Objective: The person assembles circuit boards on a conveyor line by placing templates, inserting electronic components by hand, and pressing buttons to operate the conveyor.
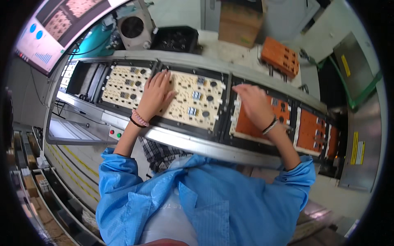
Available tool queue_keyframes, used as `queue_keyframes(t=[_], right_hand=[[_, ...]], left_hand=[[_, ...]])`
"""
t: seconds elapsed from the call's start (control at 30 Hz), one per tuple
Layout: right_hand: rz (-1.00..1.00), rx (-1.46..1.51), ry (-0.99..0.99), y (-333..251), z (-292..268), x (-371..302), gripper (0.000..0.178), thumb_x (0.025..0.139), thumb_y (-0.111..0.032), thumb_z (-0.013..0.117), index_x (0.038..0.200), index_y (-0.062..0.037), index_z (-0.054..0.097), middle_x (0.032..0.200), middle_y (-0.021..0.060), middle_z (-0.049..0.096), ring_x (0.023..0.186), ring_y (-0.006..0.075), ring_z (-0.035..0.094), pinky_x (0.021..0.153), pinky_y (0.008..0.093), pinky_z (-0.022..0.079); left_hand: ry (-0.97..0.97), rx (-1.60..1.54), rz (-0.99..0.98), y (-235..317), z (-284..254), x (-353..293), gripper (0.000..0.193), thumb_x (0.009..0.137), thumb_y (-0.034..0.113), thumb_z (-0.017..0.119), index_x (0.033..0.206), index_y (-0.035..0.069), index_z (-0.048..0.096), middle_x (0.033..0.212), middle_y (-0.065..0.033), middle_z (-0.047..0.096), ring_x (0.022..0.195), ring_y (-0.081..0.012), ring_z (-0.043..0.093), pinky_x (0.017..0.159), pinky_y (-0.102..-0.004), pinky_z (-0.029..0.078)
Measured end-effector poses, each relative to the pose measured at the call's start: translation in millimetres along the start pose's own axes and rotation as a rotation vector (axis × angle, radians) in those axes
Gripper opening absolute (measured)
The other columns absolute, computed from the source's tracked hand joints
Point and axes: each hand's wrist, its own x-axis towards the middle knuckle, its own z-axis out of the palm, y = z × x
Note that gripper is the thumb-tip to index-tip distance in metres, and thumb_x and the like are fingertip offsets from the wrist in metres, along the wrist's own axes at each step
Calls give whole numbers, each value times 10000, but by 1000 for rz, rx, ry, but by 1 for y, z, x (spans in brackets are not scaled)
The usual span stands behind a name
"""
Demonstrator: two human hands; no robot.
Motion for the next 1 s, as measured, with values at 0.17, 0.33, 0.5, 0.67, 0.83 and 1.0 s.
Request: queue_keyframes(t=[0.17, 0.33, 0.5, 0.67, 0.83, 1.0], right_hand=[[-33, -104, -139, -4, 36, 28, 447, 876, -8, 535, 1318, -63, 570, 1238, 107, 599, 1104, 313, 523, 968, 406, 387], [-102, -242, -124, -10, 32, 31, 488, 821, 5, 557, 1307, -33, 572, 1219, 87, 602, 1084, 283, 537, 972, 404, 379], [-112, -318, -55, -13, 42, 30, 501, 796, 9, 562, 1296, -16, 584, 1191, 78, 606, 1069, 265, 547, 984, 431, 386], [-134, -371, -61, -12, 45, 36, 557, 726, 19, 600, 1282, -14, 599, 1149, 94, 618, 1018, 276, 553, 946, 408, 398], [-153, -383, -45, -15, 47, 35, 519, 724, 28, 592, 1239, -20, 627, 1100, 84, 619, 968, 274, 557, 904, 400, 409], [-104, -309, -102, -14, 40, 39, 436, 779, 22, 573, 1209, -10, 635, 1099, 80, 615, 963, 257, 557, 883, 384, 416]], left_hand=[[-183, 21, -55, -27, 14, -6, 838, 974, 649, 384, 1500, -4, 367, 1538, -173, 410, 1437, -294, 364, 1143, -608, 252], [-180, 29, -15, -33, 7, -4, 748, 980, 580, 455, 1479, 25, 417, 1511, -135, 460, 1410, -276, 408, 1150, -561, 250], [-131, 104, 45, -42, 7, 6, 686, 981, 557, 472, 1393, 11, 523, 1409, -130, 566, 1362, -306, 448, 1137, -552, 278], [-155, 43, 87, -44, 3, 14, 639, 977, 492, 495, 1330, -37, 556, 1340, -182, 604, 1334, -329, 467, 1121, -534, 300], [-129, -11, 93, -48, 4, 8, 644, 973, 494, 499, 1338, -34, 554, 1351, -184, 597, 1330, -330, 474, 1110, -519, 314], [-129, -78, 80, -47, 5, 7, 661, 972, 497, 496, 1365, -33, 534, 1383, -184, 576, 1338, -329, 469, 1100, -518, 325]])
